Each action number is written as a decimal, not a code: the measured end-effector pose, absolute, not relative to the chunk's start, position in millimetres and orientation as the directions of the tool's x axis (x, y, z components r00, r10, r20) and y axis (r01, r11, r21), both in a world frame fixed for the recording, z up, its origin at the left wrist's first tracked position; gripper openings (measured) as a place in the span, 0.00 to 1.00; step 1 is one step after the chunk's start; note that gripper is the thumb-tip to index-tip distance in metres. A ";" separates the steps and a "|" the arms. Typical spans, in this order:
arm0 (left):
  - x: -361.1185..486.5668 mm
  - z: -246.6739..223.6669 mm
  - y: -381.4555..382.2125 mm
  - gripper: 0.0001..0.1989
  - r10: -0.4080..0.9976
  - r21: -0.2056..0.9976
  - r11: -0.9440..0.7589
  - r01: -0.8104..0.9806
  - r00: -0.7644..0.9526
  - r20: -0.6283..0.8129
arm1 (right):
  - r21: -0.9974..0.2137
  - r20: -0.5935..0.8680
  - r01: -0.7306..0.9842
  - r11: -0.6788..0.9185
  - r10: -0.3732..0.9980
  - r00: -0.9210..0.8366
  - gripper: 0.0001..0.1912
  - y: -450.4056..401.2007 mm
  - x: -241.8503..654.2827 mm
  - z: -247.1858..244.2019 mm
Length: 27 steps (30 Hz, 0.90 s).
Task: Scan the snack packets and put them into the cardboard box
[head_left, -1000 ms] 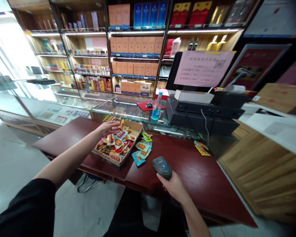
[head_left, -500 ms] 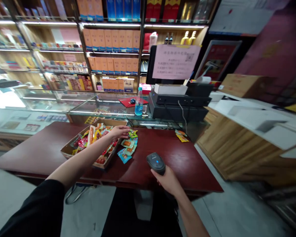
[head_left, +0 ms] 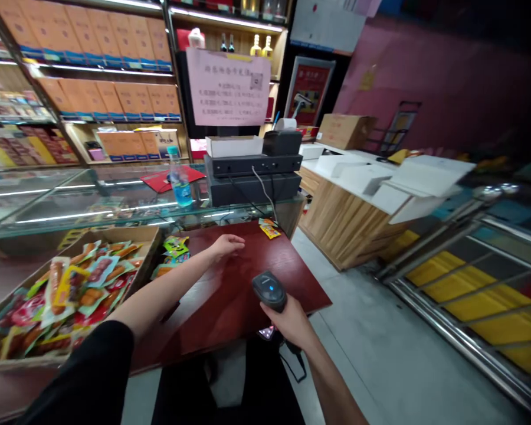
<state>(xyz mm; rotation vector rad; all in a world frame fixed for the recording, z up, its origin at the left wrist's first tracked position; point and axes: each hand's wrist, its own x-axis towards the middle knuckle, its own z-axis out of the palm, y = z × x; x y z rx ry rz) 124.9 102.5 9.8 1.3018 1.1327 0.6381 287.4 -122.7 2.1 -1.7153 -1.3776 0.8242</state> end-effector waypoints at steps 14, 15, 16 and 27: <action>287.8 -37.8 192.6 0.31 0.722 0.489 -0.646 0.586 0.677 0.142 | -0.935 -0.023 0.322 -0.148 0.932 0.361 0.14 -121.9 341.2 -8.6; 284.4 -38.5 193.0 0.30 0.697 0.454 -0.678 0.578 0.702 0.148 | -0.934 -0.028 0.323 -0.154 0.931 0.364 0.14 -121.9 341.4 -9.3; 277.3 -38.7 191.9 0.30 0.672 0.414 -0.710 0.570 0.724 0.156 | -0.931 -0.029 0.328 -0.158 0.930 0.366 0.15 -121.5 340.8 -9.4; 58.9 -8.6 120.2 0.33 0.696 0.139 -0.703 0.697 0.715 -0.063 | -0.894 0.014 0.444 -0.052 0.989 0.145 0.15 -117.2 270.1 6.0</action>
